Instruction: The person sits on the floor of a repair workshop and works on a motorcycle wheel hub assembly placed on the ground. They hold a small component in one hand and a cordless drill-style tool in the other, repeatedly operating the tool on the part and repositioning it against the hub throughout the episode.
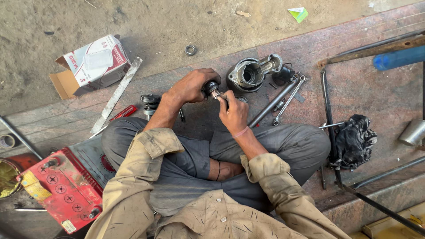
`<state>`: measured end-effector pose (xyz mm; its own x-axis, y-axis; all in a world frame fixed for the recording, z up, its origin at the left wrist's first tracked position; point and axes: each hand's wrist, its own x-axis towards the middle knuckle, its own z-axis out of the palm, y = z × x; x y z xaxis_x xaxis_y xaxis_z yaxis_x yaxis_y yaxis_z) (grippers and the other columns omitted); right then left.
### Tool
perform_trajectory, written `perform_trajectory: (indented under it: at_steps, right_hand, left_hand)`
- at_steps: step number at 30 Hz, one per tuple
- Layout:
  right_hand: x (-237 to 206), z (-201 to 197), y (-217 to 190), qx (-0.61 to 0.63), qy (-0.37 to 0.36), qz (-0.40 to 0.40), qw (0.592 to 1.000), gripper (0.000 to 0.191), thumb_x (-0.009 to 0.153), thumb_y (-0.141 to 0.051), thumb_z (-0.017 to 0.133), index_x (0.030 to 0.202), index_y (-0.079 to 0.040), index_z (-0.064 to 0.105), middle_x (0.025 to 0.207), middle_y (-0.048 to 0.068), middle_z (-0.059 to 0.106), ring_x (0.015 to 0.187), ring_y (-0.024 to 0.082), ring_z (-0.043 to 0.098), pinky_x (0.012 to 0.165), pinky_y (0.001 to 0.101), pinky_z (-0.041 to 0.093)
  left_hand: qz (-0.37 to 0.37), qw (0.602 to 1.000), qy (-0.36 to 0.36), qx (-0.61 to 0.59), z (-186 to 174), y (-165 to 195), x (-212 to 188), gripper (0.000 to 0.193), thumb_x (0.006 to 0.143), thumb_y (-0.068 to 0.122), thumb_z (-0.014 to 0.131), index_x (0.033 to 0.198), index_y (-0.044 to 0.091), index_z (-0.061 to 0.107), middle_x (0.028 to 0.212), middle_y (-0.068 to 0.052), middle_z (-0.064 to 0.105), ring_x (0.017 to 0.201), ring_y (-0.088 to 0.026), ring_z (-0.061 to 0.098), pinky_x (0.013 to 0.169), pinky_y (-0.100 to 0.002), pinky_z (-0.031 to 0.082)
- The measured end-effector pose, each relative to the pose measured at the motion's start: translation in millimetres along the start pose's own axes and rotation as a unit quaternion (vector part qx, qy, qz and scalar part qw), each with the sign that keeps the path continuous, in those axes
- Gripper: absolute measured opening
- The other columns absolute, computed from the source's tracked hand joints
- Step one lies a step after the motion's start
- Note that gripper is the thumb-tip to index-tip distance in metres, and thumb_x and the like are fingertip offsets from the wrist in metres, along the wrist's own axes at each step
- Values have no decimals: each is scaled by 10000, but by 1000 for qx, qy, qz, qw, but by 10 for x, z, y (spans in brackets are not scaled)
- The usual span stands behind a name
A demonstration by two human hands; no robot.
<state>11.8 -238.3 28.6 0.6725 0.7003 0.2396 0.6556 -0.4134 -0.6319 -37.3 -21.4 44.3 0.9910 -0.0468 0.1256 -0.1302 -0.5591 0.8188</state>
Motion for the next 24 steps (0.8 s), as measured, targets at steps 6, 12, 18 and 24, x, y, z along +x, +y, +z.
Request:
perform_trajectory:
  at_steps: [6,12,18,24]
  right_hand:
    - [-5,117,87,25,31,-9,999,117,965,-103,706,971,-63,596,715,149,674,632,367,679,549,463,468]
    - [53,89,46,23,23,-7,999,129,968,-130,704,976,-65,593,718,146,672,629,365,676,549,464,469]
    - [61,-95,-9,-33,-33,15,999,159,968,-176,718,943,-79,594,624,127,636,588,364,660,535,489,438]
    - [72,-35,-13,-33,1,-12,999,151,982,-171,704,982,-80,583,696,124,666,621,368,668,549,486,461]
  left_hand:
    - [2,1000,-3,11,40,-39,16,578,539,-79,721,1110,-10,661,1089,-177,680,1042,-441,641,854,-481,538]
    - [-10,1000,-24,6,-8,-61,50,586,531,-69,751,1107,4,667,1089,-157,685,1036,-408,659,857,-458,554]
    - [5,1000,-17,10,-23,-64,57,618,522,-62,773,1126,-1,661,1116,-162,681,1070,-417,644,881,-469,543]
    - [8,999,-26,21,28,-118,42,627,505,-64,772,1119,-2,662,1115,-173,680,1076,-425,641,896,-468,542]
